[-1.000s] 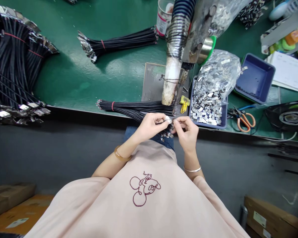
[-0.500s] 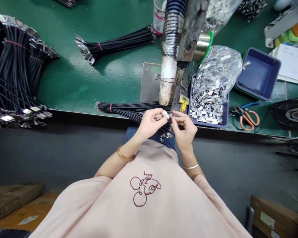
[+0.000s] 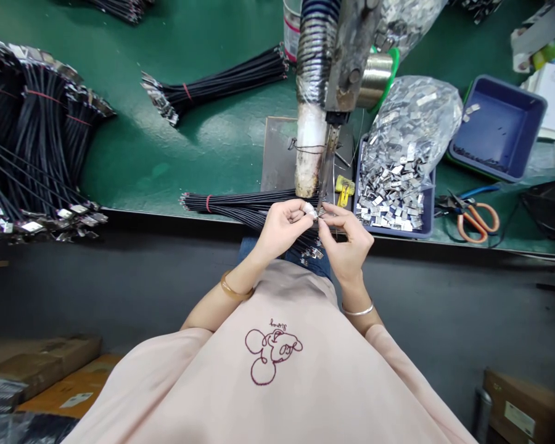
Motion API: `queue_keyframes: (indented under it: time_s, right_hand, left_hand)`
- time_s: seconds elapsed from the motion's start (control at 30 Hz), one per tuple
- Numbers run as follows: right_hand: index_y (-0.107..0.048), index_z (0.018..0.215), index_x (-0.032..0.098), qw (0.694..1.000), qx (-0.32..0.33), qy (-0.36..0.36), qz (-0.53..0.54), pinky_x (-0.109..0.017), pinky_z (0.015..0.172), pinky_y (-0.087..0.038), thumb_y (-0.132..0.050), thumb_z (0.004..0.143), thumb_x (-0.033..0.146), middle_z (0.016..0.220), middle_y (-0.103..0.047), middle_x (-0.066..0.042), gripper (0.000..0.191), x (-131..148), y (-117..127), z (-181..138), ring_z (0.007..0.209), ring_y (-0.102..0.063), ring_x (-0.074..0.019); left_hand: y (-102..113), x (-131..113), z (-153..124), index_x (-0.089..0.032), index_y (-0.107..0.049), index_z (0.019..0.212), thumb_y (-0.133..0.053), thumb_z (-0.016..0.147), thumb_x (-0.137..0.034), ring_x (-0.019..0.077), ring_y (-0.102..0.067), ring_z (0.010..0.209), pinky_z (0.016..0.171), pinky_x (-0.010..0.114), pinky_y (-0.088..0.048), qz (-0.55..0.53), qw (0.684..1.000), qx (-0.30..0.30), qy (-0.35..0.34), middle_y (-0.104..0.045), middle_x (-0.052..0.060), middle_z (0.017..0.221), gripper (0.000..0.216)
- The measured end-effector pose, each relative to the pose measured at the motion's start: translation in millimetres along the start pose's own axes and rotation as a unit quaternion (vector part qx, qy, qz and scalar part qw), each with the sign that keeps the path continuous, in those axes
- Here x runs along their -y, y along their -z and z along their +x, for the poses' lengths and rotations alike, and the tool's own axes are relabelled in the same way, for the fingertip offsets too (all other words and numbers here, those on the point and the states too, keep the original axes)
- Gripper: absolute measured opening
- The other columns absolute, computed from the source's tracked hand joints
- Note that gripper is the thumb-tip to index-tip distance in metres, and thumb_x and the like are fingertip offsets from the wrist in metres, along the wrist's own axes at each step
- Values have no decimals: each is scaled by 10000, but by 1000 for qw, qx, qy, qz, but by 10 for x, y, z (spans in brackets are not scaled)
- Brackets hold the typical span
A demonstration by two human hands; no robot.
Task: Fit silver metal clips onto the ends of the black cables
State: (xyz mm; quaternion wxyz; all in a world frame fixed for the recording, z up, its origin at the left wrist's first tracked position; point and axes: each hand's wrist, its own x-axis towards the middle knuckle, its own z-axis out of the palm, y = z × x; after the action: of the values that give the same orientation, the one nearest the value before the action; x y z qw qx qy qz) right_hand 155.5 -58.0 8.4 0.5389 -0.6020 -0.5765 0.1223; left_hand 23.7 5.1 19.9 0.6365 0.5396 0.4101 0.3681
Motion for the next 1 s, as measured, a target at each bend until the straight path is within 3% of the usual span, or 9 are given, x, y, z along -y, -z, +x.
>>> queue_keyframes:
  time_s: [0.13,0.53,0.63,0.67,0.73,0.8,0.87,0.9,1.0]
  right_hand:
    - [-607,833,229,1000,2,-15,20,-365,813,-644,-636,874,153,1130,-765,-53,91,-14,6,-31,892,-767,-186]
    - [-607,833,223,999,37,18,-10,-355,864,-626,-632,873,139,1093,-768,-59,96,-73,52,-27,965,-756,-190]
    - [-631,887,225,999,47,-11,2,-288,732,-630,-630,900,175,1024,-773,-36,51,-63,112,-24,874,-765,-169]
    - [-640,911,231,999,27,-21,2,-258,636,-610,-630,909,196,952,-771,-17,37,-52,153,-26,771,-760,-152]
    - [-649,904,248,996,-79,-13,-27,-234,471,-515,-642,915,265,756,-717,29,21,-19,266,-26,550,-682,-121]
    - [-637,861,262,968,-233,19,-91,-261,414,-430,-637,914,380,643,-617,41,130,18,409,-7,442,-577,-115]
    - [-608,924,271,943,-302,10,-139,-297,412,-400,-580,926,477,667,-578,24,208,29,558,39,417,-521,-122]
    - [-590,993,269,948,-278,-14,-152,-305,415,-405,-562,929,488,690,-583,16,230,12,629,72,422,-523,-127]
    - [-558,1069,241,977,-110,-103,-153,-309,512,-506,-520,959,411,688,-626,11,206,-149,812,190,523,-628,-162]
  left_hand:
    - [-2,-1,2,-132,-599,685,-651,742,-225,46,-259,509,515,223,-178,-5,1000,-6,9,-343,-62,543,120]
    - [14,70,-20,-148,-561,693,-606,792,-193,54,-216,516,511,228,-162,79,997,14,4,-290,-70,549,118]
    - [40,58,-44,-144,-575,695,-597,812,-186,57,-216,528,518,226,-171,117,992,32,-20,-269,-72,550,126]
    - [58,49,-61,-141,-585,689,-598,816,-183,58,-218,533,520,225,-176,137,989,49,-29,-262,-71,550,134]
    - [105,32,-103,-131,-618,681,-607,821,-178,58,-250,542,522,219,-208,173,980,93,-40,-294,-65,553,148]
    - [156,31,-144,-120,-664,702,-623,828,-196,63,-353,564,530,207,-285,175,976,122,-48,-422,-38,593,152]
    - [198,58,-167,-117,-706,770,-643,843,-243,89,-498,642,550,201,-377,140,982,111,-54,-575,16,727,159]
    - [213,82,-168,-120,-718,805,-651,850,-270,104,-548,685,556,202,-411,122,986,91,-60,-617,39,798,171]
    - [231,160,-127,-136,-725,840,-659,873,-279,121,-579,716,581,223,-457,163,980,22,-114,-650,53,851,161]
